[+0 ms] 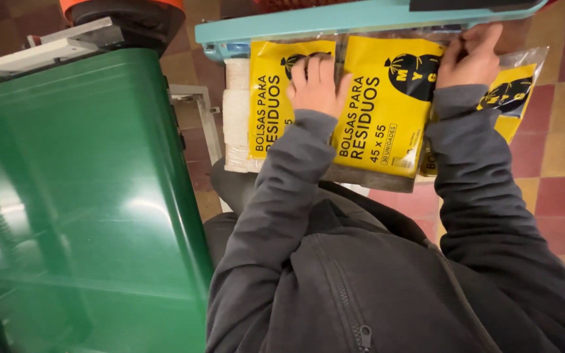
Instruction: Folding black plastic garbage bags and inserting them into yellow retail plastic packaging sleeves.
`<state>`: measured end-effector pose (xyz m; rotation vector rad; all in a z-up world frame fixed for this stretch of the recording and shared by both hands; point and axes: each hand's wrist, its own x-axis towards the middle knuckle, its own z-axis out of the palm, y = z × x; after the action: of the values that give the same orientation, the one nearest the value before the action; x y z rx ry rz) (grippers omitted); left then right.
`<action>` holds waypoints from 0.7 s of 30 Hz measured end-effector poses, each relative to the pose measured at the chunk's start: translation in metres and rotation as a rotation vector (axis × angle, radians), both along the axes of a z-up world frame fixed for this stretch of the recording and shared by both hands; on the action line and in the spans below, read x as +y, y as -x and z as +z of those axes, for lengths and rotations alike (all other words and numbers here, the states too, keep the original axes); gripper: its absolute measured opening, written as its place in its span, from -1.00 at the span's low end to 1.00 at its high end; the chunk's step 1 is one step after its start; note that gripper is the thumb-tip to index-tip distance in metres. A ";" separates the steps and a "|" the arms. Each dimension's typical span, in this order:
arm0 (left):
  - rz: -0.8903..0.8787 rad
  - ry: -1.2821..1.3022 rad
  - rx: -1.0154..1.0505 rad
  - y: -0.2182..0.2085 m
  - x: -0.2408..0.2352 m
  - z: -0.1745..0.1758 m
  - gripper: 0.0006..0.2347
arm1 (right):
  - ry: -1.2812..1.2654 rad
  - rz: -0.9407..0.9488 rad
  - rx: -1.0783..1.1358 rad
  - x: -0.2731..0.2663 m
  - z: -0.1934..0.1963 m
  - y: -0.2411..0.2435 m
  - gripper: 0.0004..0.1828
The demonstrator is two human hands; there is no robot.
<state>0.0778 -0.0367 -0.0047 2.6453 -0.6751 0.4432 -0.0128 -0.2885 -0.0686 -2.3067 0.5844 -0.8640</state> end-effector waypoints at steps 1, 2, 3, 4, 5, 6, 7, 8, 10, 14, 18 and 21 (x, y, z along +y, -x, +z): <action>0.000 -0.002 0.006 0.001 0.004 -0.003 -0.59 | -0.002 0.000 0.006 0.000 -0.001 -0.001 -0.74; 0.003 -0.033 0.014 0.004 0.009 -0.005 -0.54 | 0.018 0.012 -0.020 0.000 -0.002 -0.001 -0.72; 0.006 -0.063 0.021 0.007 0.014 -0.008 -0.48 | 0.038 0.024 -0.047 0.000 -0.003 -0.001 -0.71; 0.009 -0.061 0.020 0.007 0.015 -0.013 -0.48 | 0.041 0.028 -0.048 0.000 -0.003 -0.002 -0.71; 0.016 -0.062 0.040 0.007 0.017 -0.018 -0.48 | 0.038 0.005 -0.013 -0.001 -0.002 -0.004 -0.72; 0.017 -0.061 0.054 0.004 0.016 -0.022 -0.48 | 0.037 -0.023 0.018 -0.004 -0.001 -0.006 -0.74; 0.016 -0.056 0.048 0.002 0.017 -0.024 -0.48 | 0.042 -0.025 0.011 -0.003 0.004 -0.007 -0.74; 0.021 -0.084 0.104 0.003 0.019 -0.026 -0.47 | 0.047 -0.012 0.031 -0.001 0.009 -0.004 -0.72; 0.026 -0.107 0.159 0.013 0.020 -0.009 -0.46 | 0.057 0.001 0.050 0.008 0.033 0.007 -0.69; -0.011 -0.296 0.211 0.042 0.022 0.029 -0.22 | 0.202 0.103 0.068 0.029 0.128 0.025 -0.80; 0.025 -0.332 0.250 0.041 0.027 -0.002 -0.05 | 0.613 0.428 -0.055 0.043 0.238 0.012 -0.79; 0.045 -0.367 0.357 0.038 0.022 0.010 -0.08 | 0.733 0.666 0.029 0.031 0.251 -0.022 -0.81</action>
<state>0.0395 -0.0152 0.0053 2.9737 -0.6303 -0.1615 0.0089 -0.2576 0.1825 -2.8616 -0.5879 -0.7748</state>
